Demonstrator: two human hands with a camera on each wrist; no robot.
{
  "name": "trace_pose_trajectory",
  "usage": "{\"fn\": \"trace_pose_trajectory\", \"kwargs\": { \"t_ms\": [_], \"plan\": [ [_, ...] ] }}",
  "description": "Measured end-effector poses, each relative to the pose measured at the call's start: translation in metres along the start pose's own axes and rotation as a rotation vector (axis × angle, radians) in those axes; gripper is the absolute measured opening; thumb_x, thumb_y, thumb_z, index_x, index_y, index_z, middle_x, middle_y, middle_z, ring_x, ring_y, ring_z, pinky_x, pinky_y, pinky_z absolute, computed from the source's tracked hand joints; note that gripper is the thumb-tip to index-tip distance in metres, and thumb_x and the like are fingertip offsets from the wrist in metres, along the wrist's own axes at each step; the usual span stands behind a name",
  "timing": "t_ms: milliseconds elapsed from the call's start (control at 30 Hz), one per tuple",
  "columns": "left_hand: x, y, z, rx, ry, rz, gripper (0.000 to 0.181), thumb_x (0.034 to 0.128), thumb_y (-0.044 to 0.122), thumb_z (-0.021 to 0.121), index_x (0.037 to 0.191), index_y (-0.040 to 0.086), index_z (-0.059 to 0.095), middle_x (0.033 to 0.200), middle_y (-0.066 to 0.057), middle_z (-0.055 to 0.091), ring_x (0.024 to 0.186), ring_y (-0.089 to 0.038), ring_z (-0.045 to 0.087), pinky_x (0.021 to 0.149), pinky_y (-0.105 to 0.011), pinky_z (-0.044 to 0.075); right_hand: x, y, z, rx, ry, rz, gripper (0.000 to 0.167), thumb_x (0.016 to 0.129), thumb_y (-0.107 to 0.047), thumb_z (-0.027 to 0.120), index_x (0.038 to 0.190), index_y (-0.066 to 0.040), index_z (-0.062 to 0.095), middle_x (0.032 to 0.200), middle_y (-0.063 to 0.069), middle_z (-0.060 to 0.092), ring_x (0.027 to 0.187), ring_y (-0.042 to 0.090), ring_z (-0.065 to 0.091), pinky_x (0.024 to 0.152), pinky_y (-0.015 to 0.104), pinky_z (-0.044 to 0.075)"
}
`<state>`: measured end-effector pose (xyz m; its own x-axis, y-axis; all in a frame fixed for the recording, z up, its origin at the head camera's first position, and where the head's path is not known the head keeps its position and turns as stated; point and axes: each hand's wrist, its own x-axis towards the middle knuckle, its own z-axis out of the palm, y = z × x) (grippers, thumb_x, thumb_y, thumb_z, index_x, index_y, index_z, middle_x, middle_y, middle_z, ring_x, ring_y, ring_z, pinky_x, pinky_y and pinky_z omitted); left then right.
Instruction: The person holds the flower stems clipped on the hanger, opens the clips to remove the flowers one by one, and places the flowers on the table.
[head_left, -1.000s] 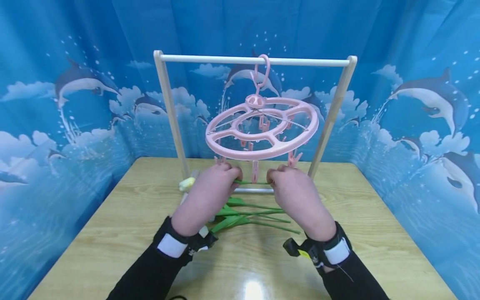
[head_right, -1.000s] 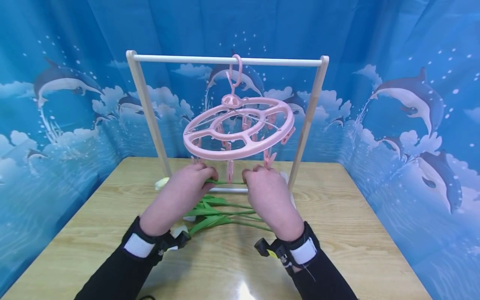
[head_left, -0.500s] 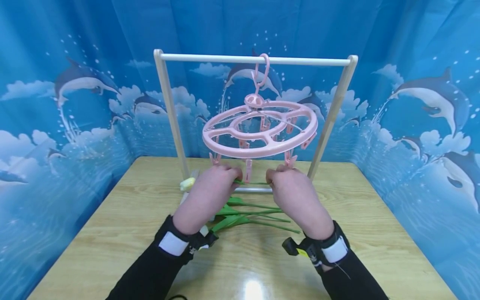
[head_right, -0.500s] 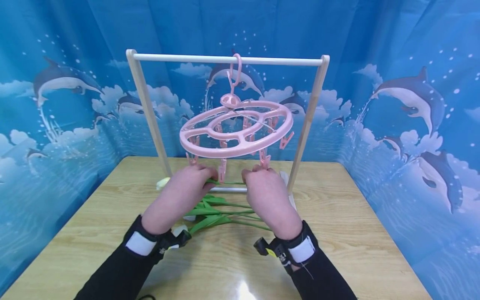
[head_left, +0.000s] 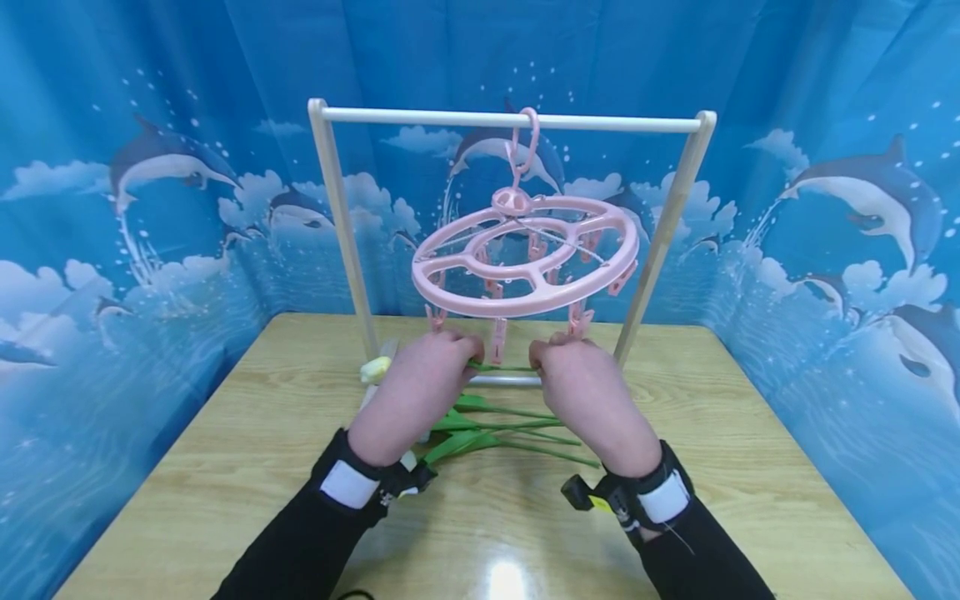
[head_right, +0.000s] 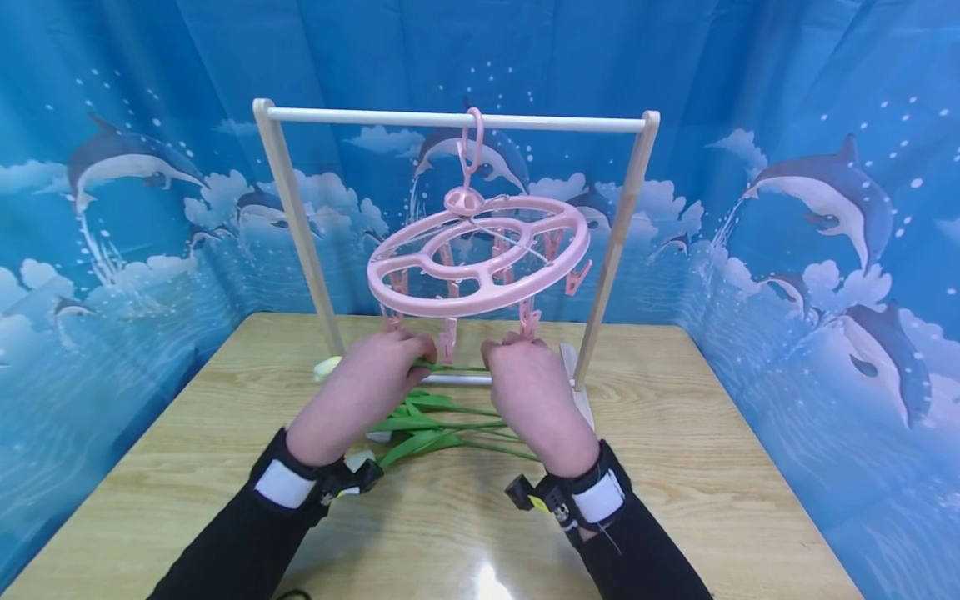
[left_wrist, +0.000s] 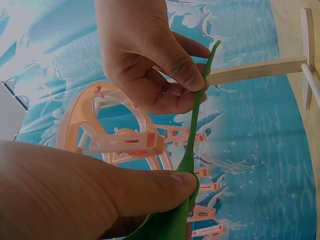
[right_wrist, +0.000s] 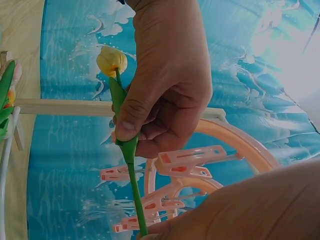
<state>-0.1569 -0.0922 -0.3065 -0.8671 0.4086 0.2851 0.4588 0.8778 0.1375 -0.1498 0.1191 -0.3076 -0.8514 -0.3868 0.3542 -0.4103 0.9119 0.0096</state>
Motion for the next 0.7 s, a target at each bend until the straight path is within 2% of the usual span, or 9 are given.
{"fn": "trace_pose_trajectory", "kwargs": {
  "t_ms": [300,467,700],
  "plan": [
    [0.0019,-0.0008,0.0025,0.028,-0.019,-0.011,0.022,0.0995,0.026,0.083,0.121,0.022,0.079,0.109,-0.002,0.082,0.096,-0.02,0.079,0.076,-0.035,0.066,0.0011,0.0012,0.0047,0.0,-0.011,-0.014,0.019,0.099,0.002,0.068,0.097,-0.011,0.082,0.082,0.004,0.072,0.069,0.016,0.064,0.064,0.034,0.06],
    [0.0024,-0.0011,0.0034,0.057,-0.029,-0.027,0.02,0.0986,0.028,0.084,0.118,0.023,0.079,0.104,-0.001,0.081,0.092,-0.018,0.078,0.073,-0.034,0.065,0.0011,0.0017,0.0061,0.005,-0.017,-0.022,0.018,0.098,0.003,0.069,0.1,-0.01,0.082,0.085,0.005,0.074,0.073,0.017,0.067,0.068,0.035,0.062],
    [0.0033,-0.0028,0.0061,0.045,-0.04,-0.025,0.021,0.0992,0.027,0.084,0.119,0.024,0.079,0.104,-0.001,0.081,0.092,-0.018,0.078,0.074,-0.033,0.064,0.0006,0.0019,0.0094,0.004,-0.019,-0.039,0.018,0.098,0.003,0.069,0.1,-0.01,0.081,0.084,0.004,0.073,0.071,0.016,0.065,0.067,0.033,0.061]
  ]
}}
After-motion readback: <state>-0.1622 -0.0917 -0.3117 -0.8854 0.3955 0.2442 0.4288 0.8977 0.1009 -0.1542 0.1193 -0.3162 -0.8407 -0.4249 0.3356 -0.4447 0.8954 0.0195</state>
